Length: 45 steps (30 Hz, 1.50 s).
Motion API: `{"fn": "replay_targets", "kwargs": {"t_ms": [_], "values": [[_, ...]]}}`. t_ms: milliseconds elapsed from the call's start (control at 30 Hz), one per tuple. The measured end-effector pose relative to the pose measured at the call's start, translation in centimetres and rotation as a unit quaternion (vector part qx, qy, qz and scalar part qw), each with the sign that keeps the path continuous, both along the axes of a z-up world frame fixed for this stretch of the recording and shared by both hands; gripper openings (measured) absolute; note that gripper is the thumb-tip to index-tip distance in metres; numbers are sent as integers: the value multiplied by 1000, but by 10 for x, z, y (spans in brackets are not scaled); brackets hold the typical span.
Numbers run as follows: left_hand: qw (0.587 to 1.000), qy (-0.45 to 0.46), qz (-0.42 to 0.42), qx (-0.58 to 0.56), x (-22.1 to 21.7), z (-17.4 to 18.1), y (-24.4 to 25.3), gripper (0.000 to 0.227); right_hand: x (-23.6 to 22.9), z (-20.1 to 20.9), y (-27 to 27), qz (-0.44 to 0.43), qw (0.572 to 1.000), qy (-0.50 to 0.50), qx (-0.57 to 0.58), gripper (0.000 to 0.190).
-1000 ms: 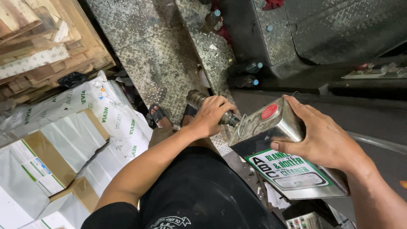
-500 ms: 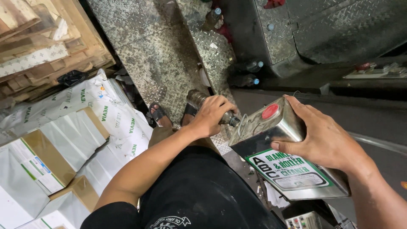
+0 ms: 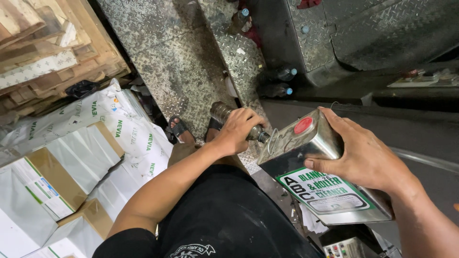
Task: The person pours liquid from a metal can labeled 'ABC Blanket & Roller Cleaner' into a plastic bottle. After filling the bottle, they place the can on the floor and walk toward a machine with large rollers, carrying the can and a black cloth.
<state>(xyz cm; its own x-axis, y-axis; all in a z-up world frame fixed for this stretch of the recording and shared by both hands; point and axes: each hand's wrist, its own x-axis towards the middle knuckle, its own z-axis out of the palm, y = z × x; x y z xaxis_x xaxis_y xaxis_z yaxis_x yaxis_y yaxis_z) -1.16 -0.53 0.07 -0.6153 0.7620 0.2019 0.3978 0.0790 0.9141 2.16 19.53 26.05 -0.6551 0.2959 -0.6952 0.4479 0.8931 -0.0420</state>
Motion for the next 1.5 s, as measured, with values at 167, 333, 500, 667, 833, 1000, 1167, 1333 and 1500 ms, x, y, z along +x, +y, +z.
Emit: {"fn": "replay_targets", "kwargs": {"t_ms": [167,333,500,667,833,1000,1167,1333,1500], "values": [[1000,-3,-2,12,-1,4,-2,67,-1,4,-3,-12,1000,-1,-3,130],[1000,-4,10,-3,0,5,-2,64,-10,11,-14,-24,998,-56,26,131],[1000,-10,-8,11,-5,16,-4,69,-3,11,-4,-6,1000,-11,-8,128],[1000,6,6,-8,-3,15,3,61,-5,21,-8,-15,999,-6,-29,122],[1000,-8,-4,-28,-4,21,4,63,10,9,8,55,997,33,-32,124],[1000,3,3,-9,-2,15,5,65,-6,25,-9,12,1000,-20,-21,125],[1000,0,6,-9,0,14,6,65,0,18,-1,21,999,-20,-20,128],[999,-11,-4,-32,1,7,7,69,1,14,2,16,999,1,-32,128],[1000,0,0,-13,-1,13,8,68,-2,20,-1,3,1000,-11,-24,128]]}}
